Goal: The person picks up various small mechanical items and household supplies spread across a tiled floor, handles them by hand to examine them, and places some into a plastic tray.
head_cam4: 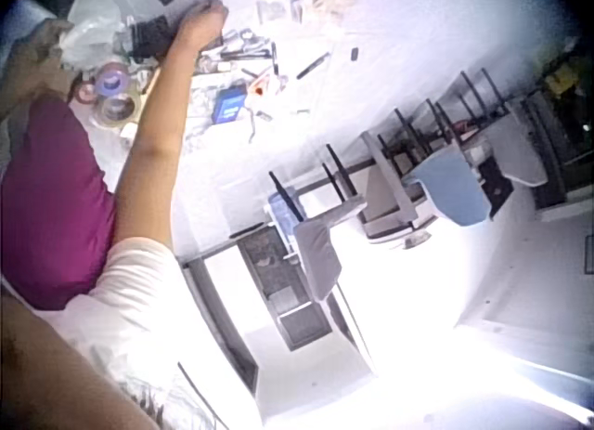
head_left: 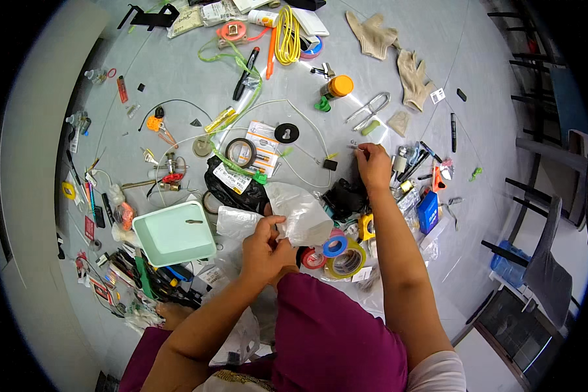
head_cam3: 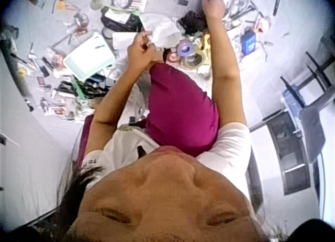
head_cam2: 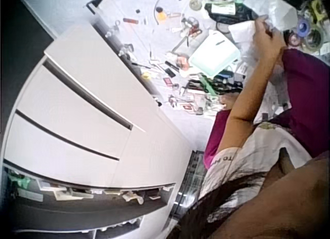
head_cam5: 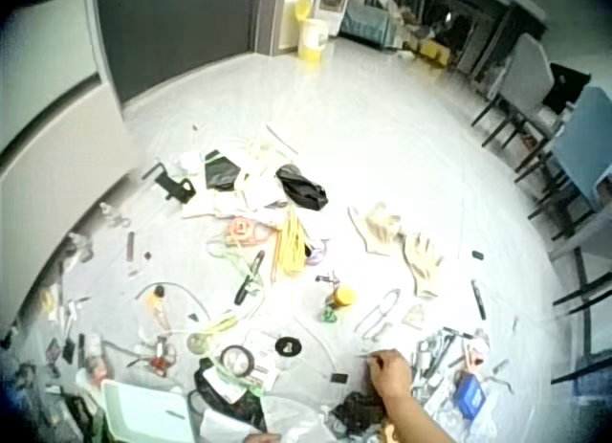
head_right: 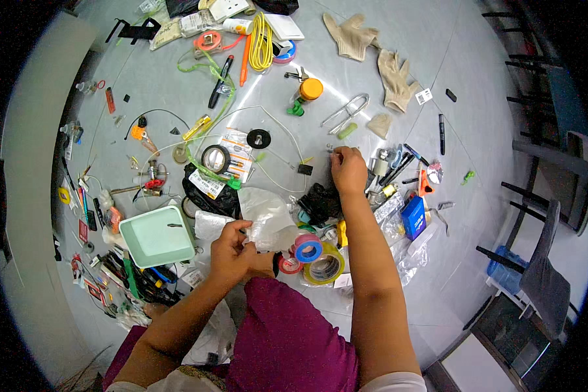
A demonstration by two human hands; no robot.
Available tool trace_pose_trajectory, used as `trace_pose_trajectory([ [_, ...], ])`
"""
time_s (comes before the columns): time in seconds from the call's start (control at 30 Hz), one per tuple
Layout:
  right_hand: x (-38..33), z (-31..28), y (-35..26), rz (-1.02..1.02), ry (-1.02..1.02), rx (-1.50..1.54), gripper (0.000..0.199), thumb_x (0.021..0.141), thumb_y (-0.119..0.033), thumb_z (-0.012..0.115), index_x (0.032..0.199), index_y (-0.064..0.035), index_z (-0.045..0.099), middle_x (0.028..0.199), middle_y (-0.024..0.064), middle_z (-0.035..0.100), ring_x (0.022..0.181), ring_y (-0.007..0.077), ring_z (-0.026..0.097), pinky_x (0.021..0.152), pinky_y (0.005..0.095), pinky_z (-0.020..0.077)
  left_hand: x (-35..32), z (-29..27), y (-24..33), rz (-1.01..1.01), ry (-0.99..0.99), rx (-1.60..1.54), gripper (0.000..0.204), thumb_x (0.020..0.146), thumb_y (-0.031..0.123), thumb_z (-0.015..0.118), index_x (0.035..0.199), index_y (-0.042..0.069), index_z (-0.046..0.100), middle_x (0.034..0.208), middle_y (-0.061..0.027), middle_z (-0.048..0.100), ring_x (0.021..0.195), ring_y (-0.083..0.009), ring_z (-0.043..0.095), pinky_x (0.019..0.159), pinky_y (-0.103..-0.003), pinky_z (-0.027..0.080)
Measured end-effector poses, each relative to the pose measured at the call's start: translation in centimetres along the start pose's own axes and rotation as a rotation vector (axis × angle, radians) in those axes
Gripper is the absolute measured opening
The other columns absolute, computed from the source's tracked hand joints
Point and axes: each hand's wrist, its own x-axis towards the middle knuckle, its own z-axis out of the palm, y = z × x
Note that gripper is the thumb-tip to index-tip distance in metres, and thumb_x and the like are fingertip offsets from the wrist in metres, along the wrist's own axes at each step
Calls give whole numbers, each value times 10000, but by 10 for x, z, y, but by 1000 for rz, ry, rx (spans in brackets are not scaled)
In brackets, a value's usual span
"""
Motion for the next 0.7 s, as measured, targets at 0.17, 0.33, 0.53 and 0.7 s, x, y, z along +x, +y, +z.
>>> trace_pose_trajectory([
  [0.17, 20, 10, -1, 253, -95, 0, 189, 731, -201, 692, 820, -35, 674, 752, 142, 655, 709, 281, 637, 664, 359, 494, 2, -2, 8, -29, -9, 30, 376, 719, 7, 616, 1088, 49, 553, 641, -23, 512, 546, -89, 501, 518, -249, 429],
  [0.33, 32, 25, 11, 268, -145, -14, 206, 685, -228, 669, 774, -43, 684, 719, 125, 665, 681, 250, 642, 669, 333, 496, 3, -2, 10, -11, -55, 16, 370, 771, -33, 564, 1133, 19, 512, 692, -5, 533, 596, -48, 471, 529, -202, 385],
  [0.53, 25, 16, 4, 317, -38, 97, 212, 677, -211, 658, 779, -26, 663, 743, 161, 657, 714, 306, 636, 688, 369, 498, 6, 1, 6, 13, -2, 26, 380, 724, 3, 621, 1093, 49, 544, 628, -35, 514, 542, -101, 510, 509, -251, 427],
  [0.7, 30, 20, 4, 204, -17, 127, 165, 736, -162, 677, 824, -23, 660, 771, 153, 652, 722, 305, 632, 679, 372, 491, 9, 0, 10, 33, -49, 39, 366, 757, -17, 590, 1112, 33, 521, 663, -6, 522, 571, -58, 482, 518, -213, 397],
])
